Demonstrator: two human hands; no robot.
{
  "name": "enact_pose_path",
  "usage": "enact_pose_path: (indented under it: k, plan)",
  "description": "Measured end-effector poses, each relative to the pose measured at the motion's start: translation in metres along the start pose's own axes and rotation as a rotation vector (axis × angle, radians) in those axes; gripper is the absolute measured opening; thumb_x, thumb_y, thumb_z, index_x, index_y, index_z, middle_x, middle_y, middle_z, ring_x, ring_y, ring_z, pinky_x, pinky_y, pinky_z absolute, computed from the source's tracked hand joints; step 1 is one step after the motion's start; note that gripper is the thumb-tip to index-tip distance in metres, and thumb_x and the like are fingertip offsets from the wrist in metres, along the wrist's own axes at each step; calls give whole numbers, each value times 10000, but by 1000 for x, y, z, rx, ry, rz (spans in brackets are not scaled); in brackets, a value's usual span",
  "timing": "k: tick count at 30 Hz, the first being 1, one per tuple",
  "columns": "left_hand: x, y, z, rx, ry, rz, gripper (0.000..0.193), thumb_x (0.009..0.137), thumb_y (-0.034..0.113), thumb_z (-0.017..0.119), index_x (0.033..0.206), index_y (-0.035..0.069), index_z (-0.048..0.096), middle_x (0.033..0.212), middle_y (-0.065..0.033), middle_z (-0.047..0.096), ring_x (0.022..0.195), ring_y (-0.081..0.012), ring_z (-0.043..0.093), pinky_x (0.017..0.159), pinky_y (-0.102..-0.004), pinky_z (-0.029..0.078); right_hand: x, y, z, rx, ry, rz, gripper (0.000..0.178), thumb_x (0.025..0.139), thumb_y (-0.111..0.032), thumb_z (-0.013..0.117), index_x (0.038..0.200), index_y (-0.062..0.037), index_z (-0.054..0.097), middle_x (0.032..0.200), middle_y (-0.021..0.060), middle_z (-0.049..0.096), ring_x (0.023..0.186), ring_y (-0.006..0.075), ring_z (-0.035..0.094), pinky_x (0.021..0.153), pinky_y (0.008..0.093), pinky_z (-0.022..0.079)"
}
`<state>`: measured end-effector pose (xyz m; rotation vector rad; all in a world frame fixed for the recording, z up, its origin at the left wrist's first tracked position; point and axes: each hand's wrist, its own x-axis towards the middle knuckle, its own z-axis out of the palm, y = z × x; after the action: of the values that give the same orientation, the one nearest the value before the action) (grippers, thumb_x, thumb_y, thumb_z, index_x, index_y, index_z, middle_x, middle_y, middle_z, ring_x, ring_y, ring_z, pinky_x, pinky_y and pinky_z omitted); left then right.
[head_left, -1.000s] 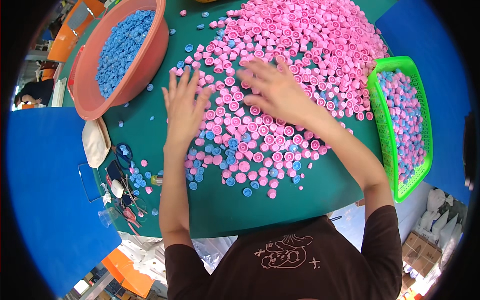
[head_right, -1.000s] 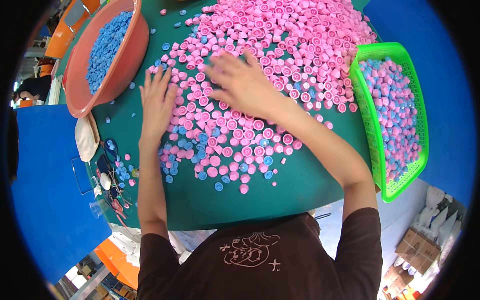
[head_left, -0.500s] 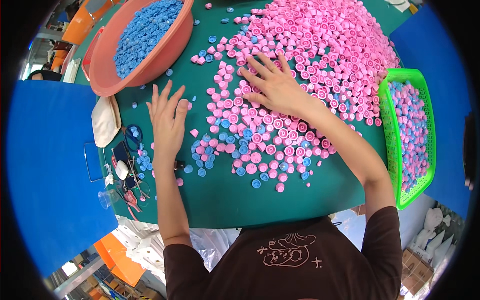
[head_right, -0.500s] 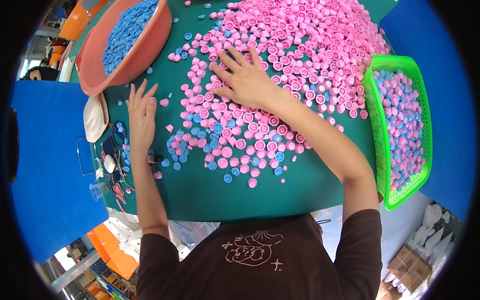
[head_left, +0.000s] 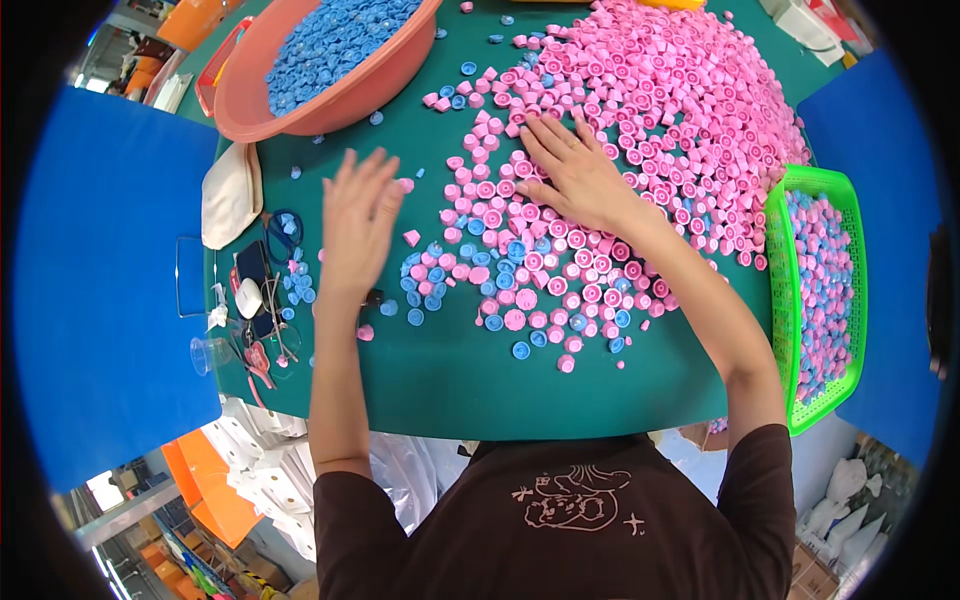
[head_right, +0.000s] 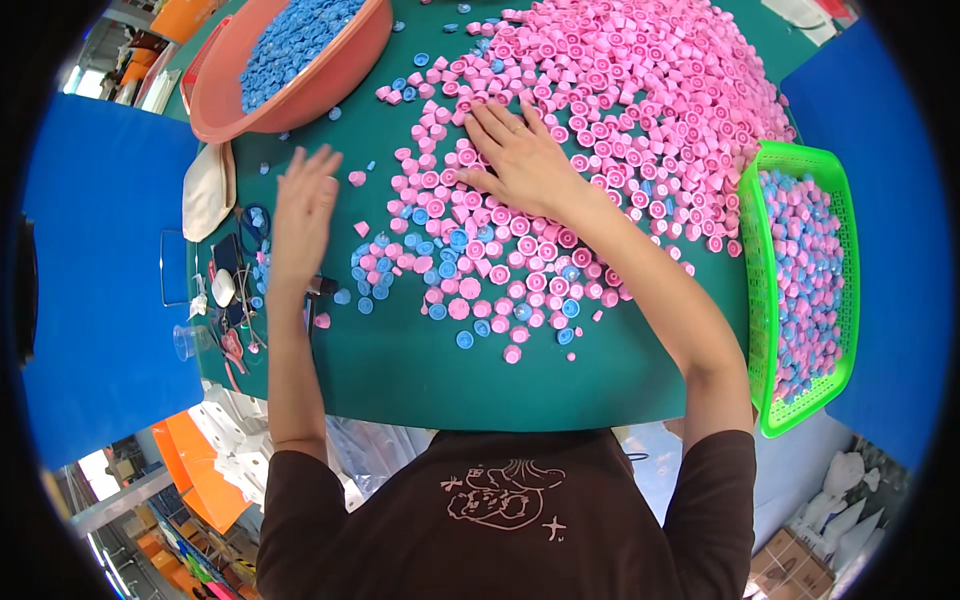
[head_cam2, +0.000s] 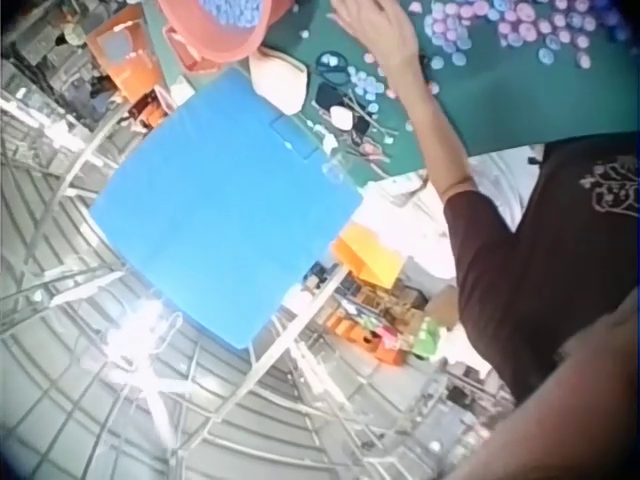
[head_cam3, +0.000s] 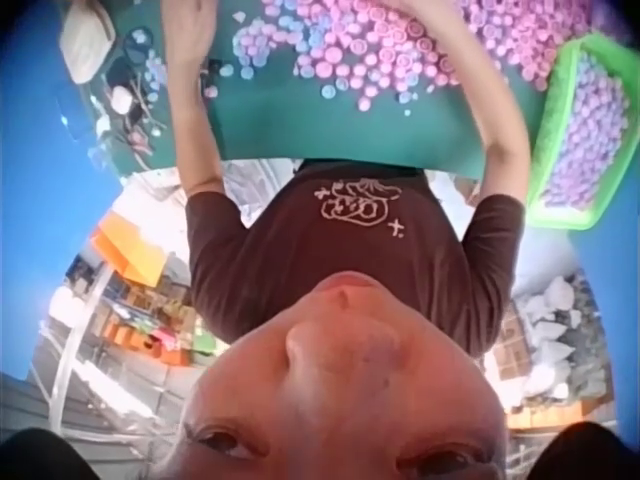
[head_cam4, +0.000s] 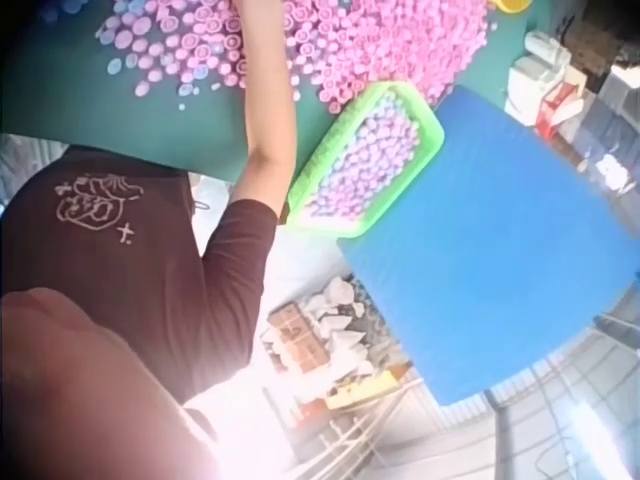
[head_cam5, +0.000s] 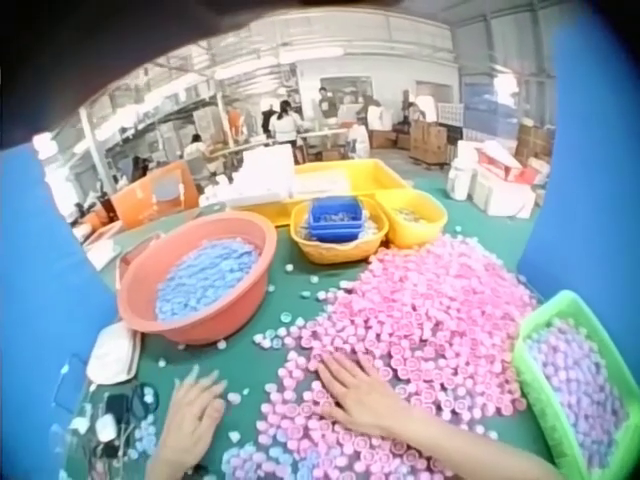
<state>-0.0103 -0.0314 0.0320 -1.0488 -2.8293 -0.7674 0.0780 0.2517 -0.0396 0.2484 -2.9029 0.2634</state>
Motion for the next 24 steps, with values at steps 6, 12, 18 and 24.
enact_pose_path:
  k: [6, 12, 18, 24]
  plan:
    - [-26, 4, 11, -18, -77, 33, 472, 996, 404, 471, 1304, 62, 578, 1419, -137, 496, 1406, -355, 318, 1160, -532, 164, 7, -1, -2, 135, 59, -6, 631, 972, -447, 471, 1467, -70, 364, 1525, 191, 316, 1407, 337, 311, 1156, 471, 232]
    - [-45, -37, -49, -309, 173, -190, 354, 934, 191, 617, 1254, 39, 611, 1265, -141, 619, 1259, -281, 527, 1066, -362, 371, 10, 3, -30, 563, 263, 146, 368, 906, -188, 641, 1256, -78, 619, 1351, 162, 536, 1255, 319, 512, 1041, 384, 411]
    - [57, -72, -120, -990, 218, -350, 437, 975, 279, 560, 1313, 3, 540, 1302, -113, 583, 1206, -177, 536, 1037, -299, 366, 119, -19, -76, 851, 345, 124, 251, 900, -104, 622, 1132, -27, 677, 1047, 79, 693, 995, 154, 644, 828, 269, 512]
    - [161, -187, -112, -459, -127, -694, 617, 901, 487, 604, 1377, 111, 495, 1330, -119, 538, 1082, -289, 585, 828, -401, 533, 310, -66, -47, 912, -53, 314, 418, 845, -316, 685, 1157, -36, 677, 1087, 114, 694, 1089, 215, 620, 920, 348, 491]
